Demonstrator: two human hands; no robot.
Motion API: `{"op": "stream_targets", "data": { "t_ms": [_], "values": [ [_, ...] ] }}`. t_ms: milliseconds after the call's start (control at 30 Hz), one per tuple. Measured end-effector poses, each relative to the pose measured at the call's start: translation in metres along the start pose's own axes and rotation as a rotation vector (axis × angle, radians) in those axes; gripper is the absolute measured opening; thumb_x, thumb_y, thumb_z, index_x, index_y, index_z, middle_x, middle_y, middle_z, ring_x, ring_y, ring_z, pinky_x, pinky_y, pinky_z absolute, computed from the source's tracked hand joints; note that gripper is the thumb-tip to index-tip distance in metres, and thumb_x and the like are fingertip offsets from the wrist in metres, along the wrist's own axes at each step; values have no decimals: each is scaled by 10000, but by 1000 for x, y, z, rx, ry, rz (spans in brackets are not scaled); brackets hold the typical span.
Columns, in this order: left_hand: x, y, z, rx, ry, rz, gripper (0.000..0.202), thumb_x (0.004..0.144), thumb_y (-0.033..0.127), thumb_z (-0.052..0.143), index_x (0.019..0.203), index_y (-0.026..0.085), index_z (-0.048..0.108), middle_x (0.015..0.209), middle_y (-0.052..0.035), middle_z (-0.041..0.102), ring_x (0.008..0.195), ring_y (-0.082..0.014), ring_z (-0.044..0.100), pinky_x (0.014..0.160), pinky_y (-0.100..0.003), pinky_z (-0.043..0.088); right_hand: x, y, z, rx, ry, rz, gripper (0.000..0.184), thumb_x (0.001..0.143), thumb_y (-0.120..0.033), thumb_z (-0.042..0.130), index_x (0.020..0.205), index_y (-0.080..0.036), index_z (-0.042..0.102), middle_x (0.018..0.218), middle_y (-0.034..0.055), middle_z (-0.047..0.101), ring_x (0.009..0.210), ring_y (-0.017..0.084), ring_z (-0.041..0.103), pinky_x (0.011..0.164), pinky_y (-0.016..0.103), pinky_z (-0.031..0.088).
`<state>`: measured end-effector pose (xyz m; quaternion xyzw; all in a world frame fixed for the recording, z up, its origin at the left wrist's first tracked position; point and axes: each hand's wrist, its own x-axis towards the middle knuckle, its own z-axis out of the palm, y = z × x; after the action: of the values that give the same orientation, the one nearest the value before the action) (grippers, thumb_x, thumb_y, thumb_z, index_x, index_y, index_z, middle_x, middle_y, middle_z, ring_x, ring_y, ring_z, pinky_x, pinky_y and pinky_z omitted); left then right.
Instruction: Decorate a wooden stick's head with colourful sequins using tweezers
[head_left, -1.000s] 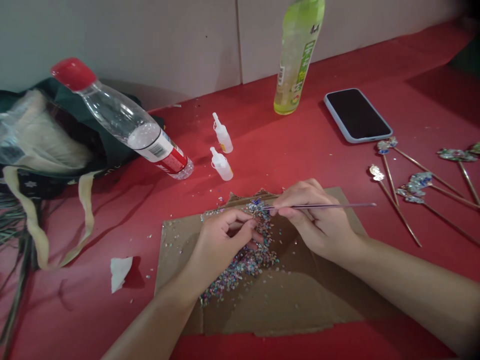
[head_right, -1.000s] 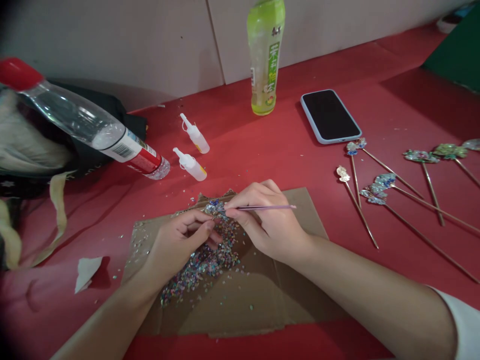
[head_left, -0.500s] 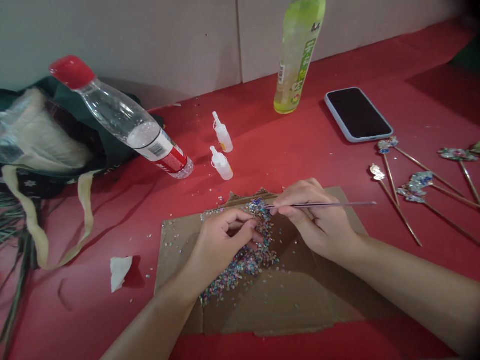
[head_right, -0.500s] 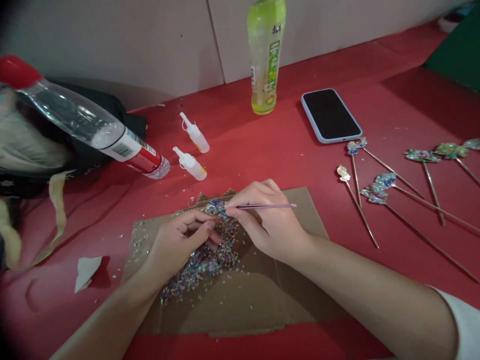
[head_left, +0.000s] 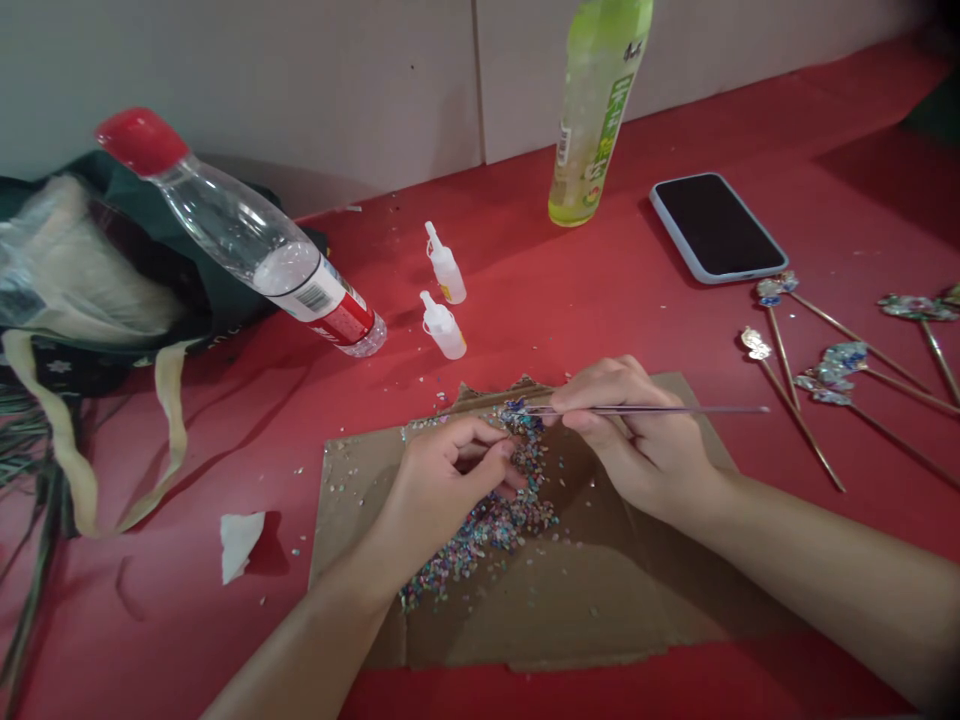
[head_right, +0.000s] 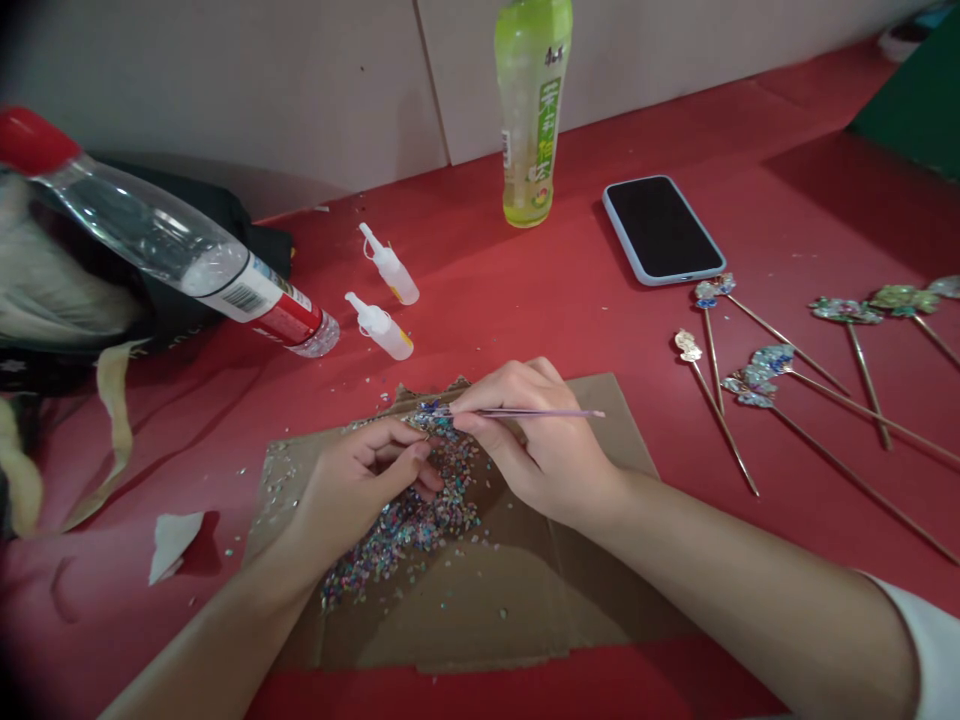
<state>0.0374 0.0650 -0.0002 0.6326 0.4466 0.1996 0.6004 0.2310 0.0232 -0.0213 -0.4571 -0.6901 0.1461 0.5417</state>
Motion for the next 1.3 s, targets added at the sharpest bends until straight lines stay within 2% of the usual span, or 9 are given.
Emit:
{"op": "stream_targets", "data": {
  "t_ms": [600,1100,1300],
  "values": [
    [-1,-5,-2,20,-6,4,115,874,294,584,815,196,601,660,50,698,584,-52,659,588,-127,534,-1,-5,1,40,22,86,114,921,-244,535,852,-239,626,765,-1,681,748,160,632,710,339,467],
    [-2,-1,0,77,2,-3,133,863,295,575,794,184,600,658,21,692,585,-85,660,593,-185,551,0,-5,0,70,52,112,155,924,-214,505,849,-259,633,760,-4,681,755,171,637,699,361,501],
    [-1,-2,-1,64,-9,-6,139,865,300,575,799,181,603,668,24,694,596,-77,660,597,-167,542,0,-5,0,77,47,120,153,922,-225,507,843,-256,635,755,-2,681,753,173,637,700,362,502]
  ]
}}
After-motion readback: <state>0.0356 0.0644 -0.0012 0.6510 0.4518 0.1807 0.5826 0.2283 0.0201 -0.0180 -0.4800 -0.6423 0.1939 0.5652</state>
